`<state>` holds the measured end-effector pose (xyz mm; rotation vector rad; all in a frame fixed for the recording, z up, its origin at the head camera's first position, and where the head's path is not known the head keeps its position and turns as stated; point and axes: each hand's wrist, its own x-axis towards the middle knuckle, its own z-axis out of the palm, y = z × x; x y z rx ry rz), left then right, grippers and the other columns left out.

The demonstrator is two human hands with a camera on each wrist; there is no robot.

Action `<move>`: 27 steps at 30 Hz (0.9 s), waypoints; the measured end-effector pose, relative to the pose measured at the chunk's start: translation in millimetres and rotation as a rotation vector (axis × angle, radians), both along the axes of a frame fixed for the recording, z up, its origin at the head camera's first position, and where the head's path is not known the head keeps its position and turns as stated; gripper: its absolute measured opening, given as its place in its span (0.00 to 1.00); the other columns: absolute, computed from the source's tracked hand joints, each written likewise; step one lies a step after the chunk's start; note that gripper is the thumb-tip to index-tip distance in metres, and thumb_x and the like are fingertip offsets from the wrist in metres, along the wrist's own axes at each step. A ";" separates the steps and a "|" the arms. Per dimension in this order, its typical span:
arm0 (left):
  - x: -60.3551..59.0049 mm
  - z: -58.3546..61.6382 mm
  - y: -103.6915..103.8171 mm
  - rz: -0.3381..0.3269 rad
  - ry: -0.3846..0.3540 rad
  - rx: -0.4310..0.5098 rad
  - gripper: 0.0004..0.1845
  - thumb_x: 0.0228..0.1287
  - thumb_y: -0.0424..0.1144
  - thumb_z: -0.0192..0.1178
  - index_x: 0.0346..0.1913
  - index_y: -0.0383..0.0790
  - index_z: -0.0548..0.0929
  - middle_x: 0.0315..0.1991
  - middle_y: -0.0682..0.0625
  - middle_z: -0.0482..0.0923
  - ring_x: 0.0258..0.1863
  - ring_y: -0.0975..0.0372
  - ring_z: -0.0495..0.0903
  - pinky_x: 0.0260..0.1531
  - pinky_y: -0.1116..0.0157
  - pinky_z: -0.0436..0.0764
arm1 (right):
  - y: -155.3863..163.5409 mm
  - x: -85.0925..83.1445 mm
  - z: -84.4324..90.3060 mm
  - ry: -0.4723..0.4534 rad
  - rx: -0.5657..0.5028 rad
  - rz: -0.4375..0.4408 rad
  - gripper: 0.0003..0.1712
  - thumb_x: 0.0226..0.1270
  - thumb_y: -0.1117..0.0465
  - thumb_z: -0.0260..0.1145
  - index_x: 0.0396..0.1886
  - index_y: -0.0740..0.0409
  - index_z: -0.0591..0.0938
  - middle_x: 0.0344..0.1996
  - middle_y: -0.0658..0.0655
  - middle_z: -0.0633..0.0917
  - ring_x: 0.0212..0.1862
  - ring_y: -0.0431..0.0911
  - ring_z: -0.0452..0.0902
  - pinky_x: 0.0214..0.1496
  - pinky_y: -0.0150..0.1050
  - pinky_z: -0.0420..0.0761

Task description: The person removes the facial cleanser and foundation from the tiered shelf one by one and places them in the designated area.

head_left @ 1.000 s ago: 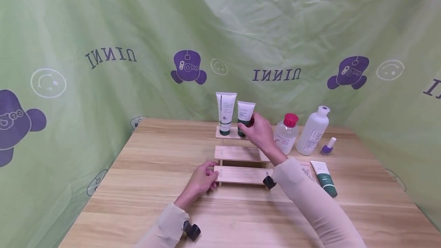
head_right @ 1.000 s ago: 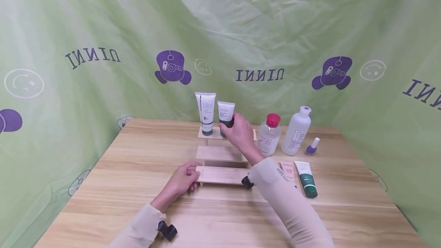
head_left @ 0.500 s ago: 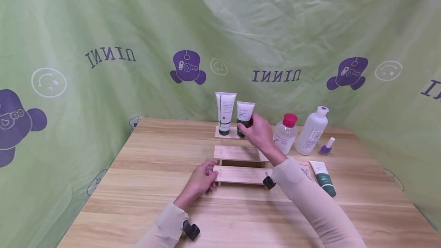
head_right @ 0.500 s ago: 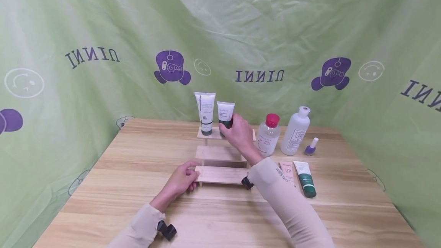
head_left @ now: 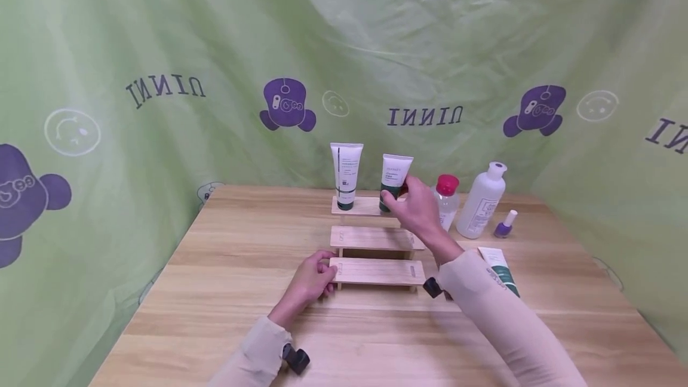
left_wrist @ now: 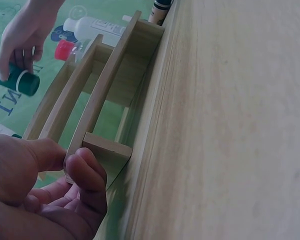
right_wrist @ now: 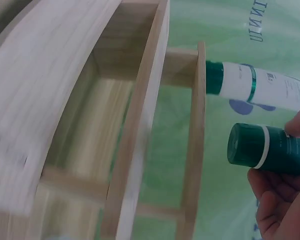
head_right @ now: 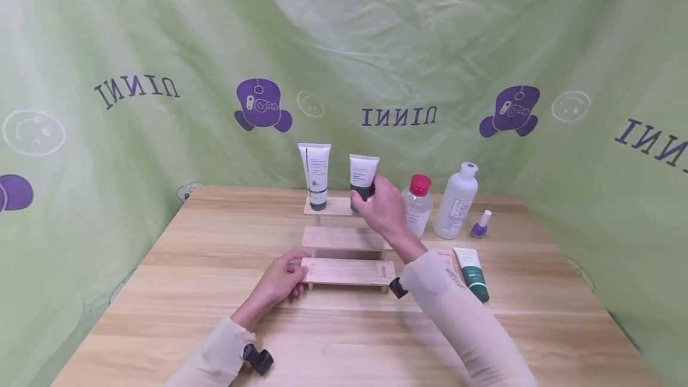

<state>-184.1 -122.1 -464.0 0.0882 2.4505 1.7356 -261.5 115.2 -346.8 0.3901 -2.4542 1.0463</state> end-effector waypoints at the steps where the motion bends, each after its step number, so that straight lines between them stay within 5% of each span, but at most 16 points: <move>1: 0.0 -0.2 -0.4 0.000 0.001 -0.002 0.19 0.67 0.32 0.57 0.60 0.33 0.74 0.20 0.48 0.77 0.15 0.60 0.76 0.15 0.67 0.77 | 3.7 2.1 1.0 0.012 0.009 -0.003 0.22 0.61 0.53 0.68 0.48 0.64 0.78 0.37 0.62 0.84 0.37 0.55 0.80 0.37 0.45 0.78; 13: 1.5 -1.1 -4.3 0.020 -0.002 -0.023 0.18 0.67 0.33 0.58 0.59 0.34 0.75 0.21 0.47 0.76 0.16 0.60 0.76 0.16 0.66 0.76 | 53.7 34.9 8.6 0.124 0.071 -0.035 0.19 0.58 0.58 0.69 0.44 0.67 0.79 0.31 0.63 0.84 0.29 0.54 0.79 0.28 0.42 0.76; 27: 2.2 1.0 -0.5 0.012 0.003 -0.017 0.19 0.66 0.32 0.58 0.59 0.33 0.75 0.20 0.47 0.76 0.14 0.61 0.75 0.16 0.67 0.75 | 118.3 78.2 20.1 0.067 0.128 -0.146 0.16 0.58 0.62 0.68 0.41 0.69 0.78 0.29 0.65 0.83 0.25 0.50 0.73 0.22 0.33 0.72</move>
